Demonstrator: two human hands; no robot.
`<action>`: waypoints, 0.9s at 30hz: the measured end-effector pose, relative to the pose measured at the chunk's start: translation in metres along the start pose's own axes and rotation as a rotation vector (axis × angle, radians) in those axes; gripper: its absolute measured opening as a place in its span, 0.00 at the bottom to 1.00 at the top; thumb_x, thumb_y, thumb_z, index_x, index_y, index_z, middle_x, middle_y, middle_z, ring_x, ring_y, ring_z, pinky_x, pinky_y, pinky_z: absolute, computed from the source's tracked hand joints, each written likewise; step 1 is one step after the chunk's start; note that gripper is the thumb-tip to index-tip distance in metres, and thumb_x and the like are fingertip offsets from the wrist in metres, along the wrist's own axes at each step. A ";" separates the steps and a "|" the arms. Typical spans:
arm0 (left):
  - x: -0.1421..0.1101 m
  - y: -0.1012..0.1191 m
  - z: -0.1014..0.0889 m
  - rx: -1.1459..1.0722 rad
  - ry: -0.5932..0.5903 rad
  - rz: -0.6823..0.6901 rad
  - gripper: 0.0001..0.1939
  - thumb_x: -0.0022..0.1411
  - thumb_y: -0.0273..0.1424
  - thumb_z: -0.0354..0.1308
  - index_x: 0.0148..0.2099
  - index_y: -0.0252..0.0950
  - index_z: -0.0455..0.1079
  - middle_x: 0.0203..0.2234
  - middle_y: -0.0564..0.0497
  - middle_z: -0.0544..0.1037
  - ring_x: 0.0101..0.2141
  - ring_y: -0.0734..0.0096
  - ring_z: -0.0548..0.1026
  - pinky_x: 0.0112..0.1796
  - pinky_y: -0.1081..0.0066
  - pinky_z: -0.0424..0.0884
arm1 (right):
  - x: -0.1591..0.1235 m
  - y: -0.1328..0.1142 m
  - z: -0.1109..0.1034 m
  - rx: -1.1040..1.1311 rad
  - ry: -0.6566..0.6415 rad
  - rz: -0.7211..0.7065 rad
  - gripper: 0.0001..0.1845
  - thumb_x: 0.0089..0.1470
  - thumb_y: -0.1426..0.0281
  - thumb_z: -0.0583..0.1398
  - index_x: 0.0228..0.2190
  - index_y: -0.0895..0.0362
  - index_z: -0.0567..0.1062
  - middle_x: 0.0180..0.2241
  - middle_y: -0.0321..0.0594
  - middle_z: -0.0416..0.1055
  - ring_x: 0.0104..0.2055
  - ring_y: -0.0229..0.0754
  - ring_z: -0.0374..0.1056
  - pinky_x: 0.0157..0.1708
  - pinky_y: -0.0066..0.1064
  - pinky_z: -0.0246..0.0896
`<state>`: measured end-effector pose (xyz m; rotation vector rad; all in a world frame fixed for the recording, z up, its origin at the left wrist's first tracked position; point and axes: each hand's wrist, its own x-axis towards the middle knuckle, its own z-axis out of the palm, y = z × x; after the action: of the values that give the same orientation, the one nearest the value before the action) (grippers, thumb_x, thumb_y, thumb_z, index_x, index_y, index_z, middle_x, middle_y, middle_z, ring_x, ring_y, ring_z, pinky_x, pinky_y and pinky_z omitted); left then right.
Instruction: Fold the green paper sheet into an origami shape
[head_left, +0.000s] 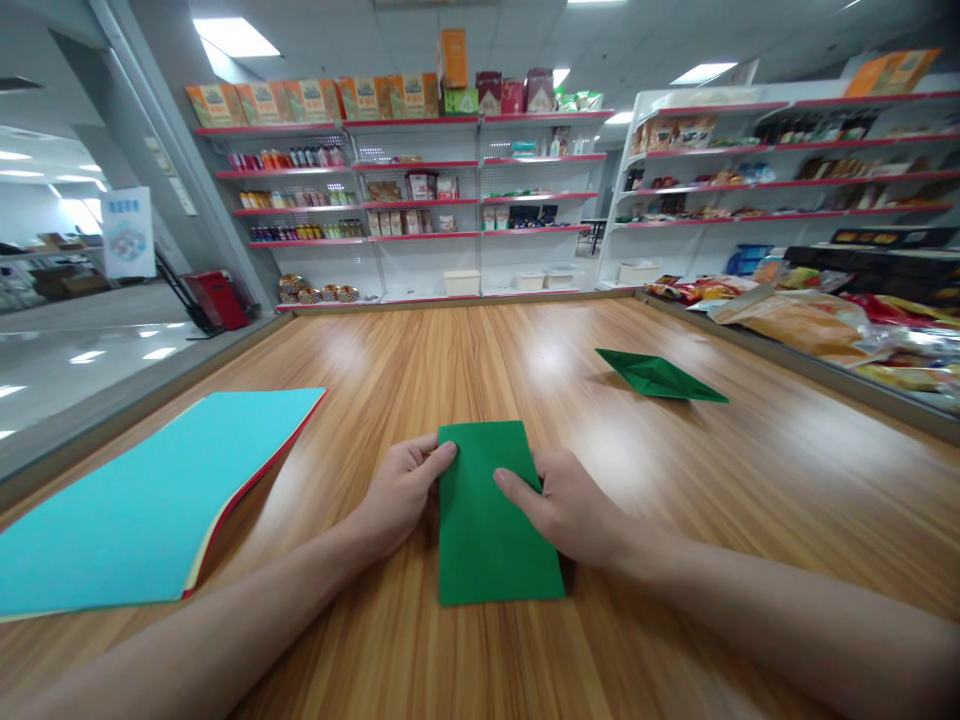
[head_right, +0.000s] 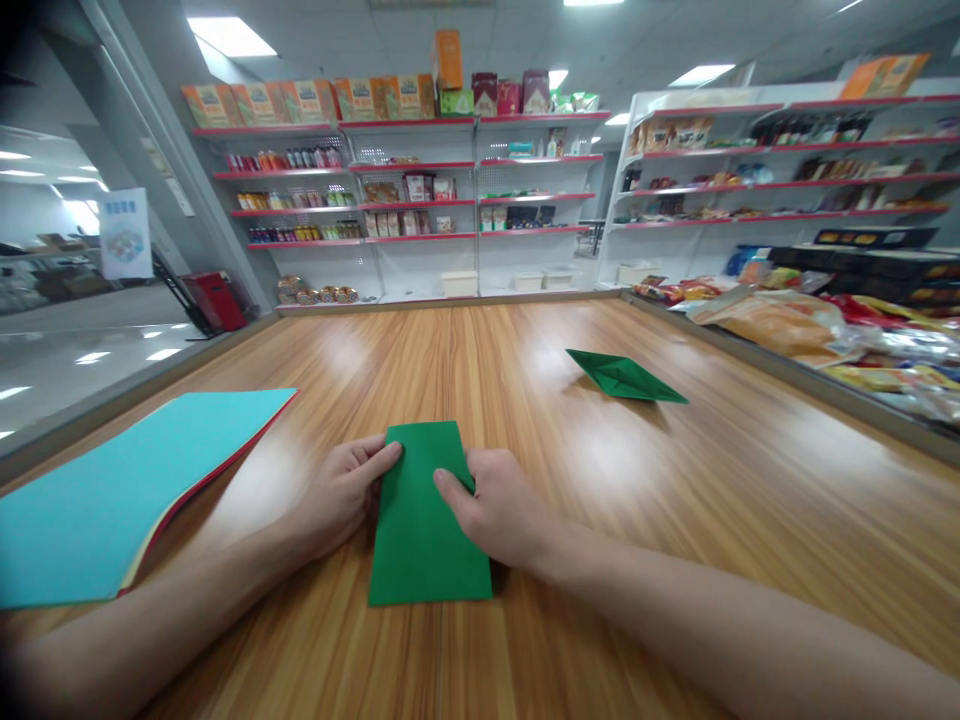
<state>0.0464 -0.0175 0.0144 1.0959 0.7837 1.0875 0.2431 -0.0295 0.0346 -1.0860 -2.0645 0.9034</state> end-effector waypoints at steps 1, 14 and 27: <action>-0.001 0.001 -0.001 0.001 0.004 0.011 0.14 0.57 0.39 0.63 0.37 0.31 0.73 0.24 0.49 0.77 0.23 0.72 0.73 0.27 0.73 0.70 | -0.002 -0.005 0.004 -0.018 0.002 -0.014 0.15 0.60 0.64 0.52 0.31 0.61 0.74 0.28 0.42 0.73 0.29 0.39 0.68 0.29 0.29 0.64; -0.009 0.011 -0.010 -0.070 0.220 -0.022 0.20 0.51 0.45 0.65 0.25 0.34 0.65 0.15 0.57 0.66 0.17 0.77 0.63 0.19 0.77 0.57 | -0.002 -0.016 0.028 -0.135 -0.037 -0.283 0.35 0.60 0.74 0.49 0.65 0.54 0.43 0.59 0.47 0.61 0.58 0.45 0.61 0.57 0.44 0.57; -0.011 0.010 -0.015 -0.028 0.144 -0.092 0.21 0.55 0.46 0.60 0.23 0.34 0.63 0.16 0.55 0.65 0.17 0.76 0.63 0.19 0.76 0.57 | -0.003 -0.012 0.030 -0.423 -0.142 -0.313 0.41 0.53 0.78 0.50 0.65 0.49 0.44 0.38 0.43 0.69 0.35 0.42 0.67 0.35 0.35 0.66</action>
<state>0.0263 -0.0224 0.0194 0.9564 0.9212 1.1043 0.2160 -0.0456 0.0263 -0.8799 -2.5291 0.4066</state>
